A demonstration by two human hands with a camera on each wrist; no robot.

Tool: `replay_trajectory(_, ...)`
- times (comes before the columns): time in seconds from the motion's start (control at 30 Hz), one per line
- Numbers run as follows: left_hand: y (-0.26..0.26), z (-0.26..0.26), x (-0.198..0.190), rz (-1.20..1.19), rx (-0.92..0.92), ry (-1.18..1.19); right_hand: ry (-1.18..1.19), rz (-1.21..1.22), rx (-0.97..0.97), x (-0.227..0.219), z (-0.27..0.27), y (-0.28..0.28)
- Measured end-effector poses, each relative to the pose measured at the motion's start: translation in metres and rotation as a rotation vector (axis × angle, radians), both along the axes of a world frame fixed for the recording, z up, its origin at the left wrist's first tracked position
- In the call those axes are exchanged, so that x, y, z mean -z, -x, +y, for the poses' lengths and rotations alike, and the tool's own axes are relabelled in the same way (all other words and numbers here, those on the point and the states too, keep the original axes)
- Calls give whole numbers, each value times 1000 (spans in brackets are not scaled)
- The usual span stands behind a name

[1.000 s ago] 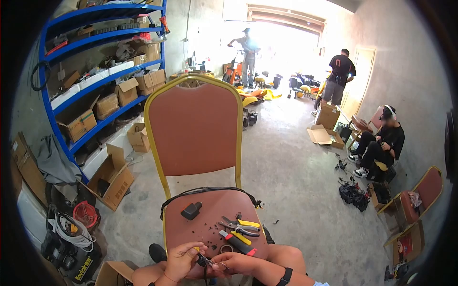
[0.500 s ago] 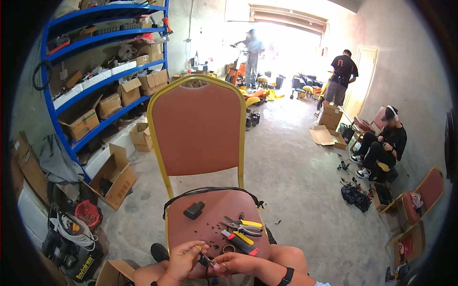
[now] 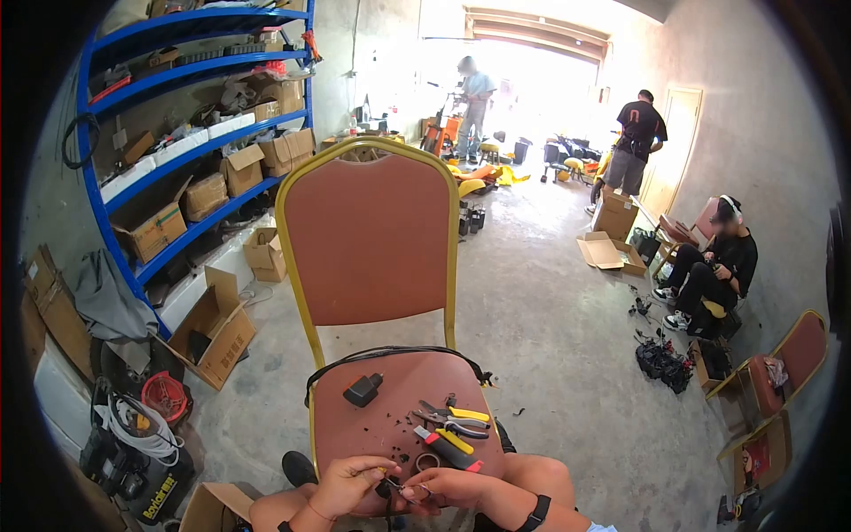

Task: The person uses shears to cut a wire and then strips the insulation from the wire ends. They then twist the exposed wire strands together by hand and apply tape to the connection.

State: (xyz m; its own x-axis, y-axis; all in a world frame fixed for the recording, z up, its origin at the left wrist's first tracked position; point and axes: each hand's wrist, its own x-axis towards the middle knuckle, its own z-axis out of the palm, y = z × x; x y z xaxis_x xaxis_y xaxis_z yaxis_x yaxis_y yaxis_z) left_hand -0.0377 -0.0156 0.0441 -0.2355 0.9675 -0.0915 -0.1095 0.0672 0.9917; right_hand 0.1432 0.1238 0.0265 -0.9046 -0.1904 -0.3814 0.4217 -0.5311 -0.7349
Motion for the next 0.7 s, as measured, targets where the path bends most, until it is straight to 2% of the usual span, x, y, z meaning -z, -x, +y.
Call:
replay_trajectory(0.2, 5, -2, -3, 67, -8, -6, -80, 31, -8, 7, -2, 2)
replay_trajectory(0.4, 6, -3, -6, -24, -65, 36, -160, 74, -29, 4, -4, 3)
replay_trajectory(0.5, 7, -2, -7, 19, -35, 19, -151, 40, -26, 3, -4, 3)
replay_trajectory(0.6, 12, -3, -6, 87, 70, -79, -121, 6, -43, -1, -1, 1)
replay_trajectory(0.7, 14, 0, -4, 422, 167, -223, -70, -2, -45, -2, -1, -1)
